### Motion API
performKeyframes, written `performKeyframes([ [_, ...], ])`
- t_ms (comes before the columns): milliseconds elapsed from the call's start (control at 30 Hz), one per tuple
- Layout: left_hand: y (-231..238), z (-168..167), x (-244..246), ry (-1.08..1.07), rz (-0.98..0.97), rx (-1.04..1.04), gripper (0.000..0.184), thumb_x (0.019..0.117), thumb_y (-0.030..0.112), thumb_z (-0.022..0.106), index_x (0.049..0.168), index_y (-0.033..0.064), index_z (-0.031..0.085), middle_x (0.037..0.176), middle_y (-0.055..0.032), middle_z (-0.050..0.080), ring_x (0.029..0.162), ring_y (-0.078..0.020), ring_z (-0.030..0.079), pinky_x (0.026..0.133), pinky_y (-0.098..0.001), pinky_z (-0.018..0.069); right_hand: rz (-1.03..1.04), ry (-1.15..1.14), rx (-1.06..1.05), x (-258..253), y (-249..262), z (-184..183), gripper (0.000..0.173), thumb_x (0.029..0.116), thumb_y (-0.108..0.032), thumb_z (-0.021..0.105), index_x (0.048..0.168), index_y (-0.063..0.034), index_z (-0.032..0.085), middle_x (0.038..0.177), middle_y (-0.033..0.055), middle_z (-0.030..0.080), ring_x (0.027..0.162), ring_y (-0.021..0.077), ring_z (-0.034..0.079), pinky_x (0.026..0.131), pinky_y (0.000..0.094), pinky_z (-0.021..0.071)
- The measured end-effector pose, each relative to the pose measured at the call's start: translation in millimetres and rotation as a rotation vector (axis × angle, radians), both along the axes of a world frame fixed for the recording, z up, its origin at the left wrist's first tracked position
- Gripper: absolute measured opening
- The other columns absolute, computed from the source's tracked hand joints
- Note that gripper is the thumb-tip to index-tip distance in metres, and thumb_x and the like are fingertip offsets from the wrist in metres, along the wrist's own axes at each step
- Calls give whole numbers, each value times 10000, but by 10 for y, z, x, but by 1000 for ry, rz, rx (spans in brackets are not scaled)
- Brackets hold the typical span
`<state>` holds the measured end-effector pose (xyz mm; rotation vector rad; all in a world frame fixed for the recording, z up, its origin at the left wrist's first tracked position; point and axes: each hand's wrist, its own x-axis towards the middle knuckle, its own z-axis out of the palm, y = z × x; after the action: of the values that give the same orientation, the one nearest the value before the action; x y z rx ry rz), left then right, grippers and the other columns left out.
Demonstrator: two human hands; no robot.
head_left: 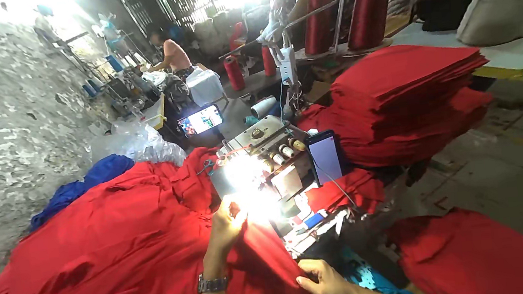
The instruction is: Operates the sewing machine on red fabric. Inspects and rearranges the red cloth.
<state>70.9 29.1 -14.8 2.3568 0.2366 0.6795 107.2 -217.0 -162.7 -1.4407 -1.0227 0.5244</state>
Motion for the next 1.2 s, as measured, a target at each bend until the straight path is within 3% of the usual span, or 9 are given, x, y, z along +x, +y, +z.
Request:
performKeyframes([
  [167, -28, -9, 4, 15, -12, 130, 198, 863, 39, 706, 1029, -64, 672, 887, -128, 708, 800, -153, 693, 756, -297, 577, 88, -76, 41, 15, -18, -128, 293, 959, -131, 605, 751, 68, 660, 820, 154, 650, 817, 175, 635, 751, 297, 516],
  [267, -75, -69, 16, -47, -28, 361, 129, 891, 19, 678, 977, -60, 733, 990, -193, 728, 944, -291, 721, 886, -420, 583, 192, -144, -15, 4, -9, -213, 330, 979, -136, 598, 767, 101, 688, 883, 232, 673, 874, 286, 667, 801, 392, 542],
  [367, -397, -157, -36, 1, 159, 714, 235, 878, -68, 624, 1007, 37, 790, 1010, -193, 746, 967, -411, 708, 922, -637, 487, 261, -144, -109, 14, -37, -320, 361, 1002, -153, 585, 784, 109, 704, 908, 249, 702, 898, 327, 697, 840, 455, 554],
  [433, -672, -251, -41, 40, 311, 819, 306, 848, -89, 647, 1060, 75, 795, 975, -149, 762, 904, -380, 714, 907, -635, 455, 234, -131, -189, 52, -94, -364, 411, 1004, -178, 583, 737, 122, 671, 850, 261, 682, 849, 354, 684, 805, 483, 538],
  [567, -898, -428, 17, 68, 389, 699, 221, 873, -10, 580, 1004, -76, 746, 889, -231, 733, 880, -413, 727, 790, -572, 560, -5, -184, -91, 126, -233, -365, 444, 962, -198, 608, 605, 66, 603, 703, 165, 611, 720, 244, 614, 678, 383, 492],
  [633, -861, -434, 63, 50, 379, 597, 259, 903, 34, 539, 1015, -116, 717, 922, -264, 723, 914, -437, 722, 795, -589, 561, -128, -285, 50, 104, -314, -237, 387, 910, -169, 646, 579, 30, 613, 736, 150, 679, 752, 235, 675, 704, 383, 537],
  [767, -580, -236, 122, 39, 249, 422, 287, 957, 76, 521, 1123, -68, 705, 1133, -250, 704, 1122, -427, 662, 969, -599, 501, -174, -374, 169, 40, -429, 201, 332, 927, -157, 669, 639, 8, 675, 795, 141, 688, 828, 209, 659, 776, 312, 527],
  [1000, -37, -46, 434, 184, 286, 237, 363, 1021, 180, 535, 1225, -85, 675, 1338, -283, 625, 1337, -429, 536, 1180, -538, 336, -104, -178, 83, 424, 102, 406, 430, 942, -199, 615, 563, 1, 578, 645, 47, 534, 671, 73, 527, 623, 233, 416],
  [1200, 336, -21, 591, 42, 453, 164, 243, 971, 89, 616, 1106, -98, 691, 1224, -288, 663, 1179, -413, 636, 1037, -550, 476, -51, 28, -46, 669, 377, 694, 368, 955, -199, 610, 628, -33, 580, 672, -27, 521, 649, 12, 486, 625, 223, 412],
])
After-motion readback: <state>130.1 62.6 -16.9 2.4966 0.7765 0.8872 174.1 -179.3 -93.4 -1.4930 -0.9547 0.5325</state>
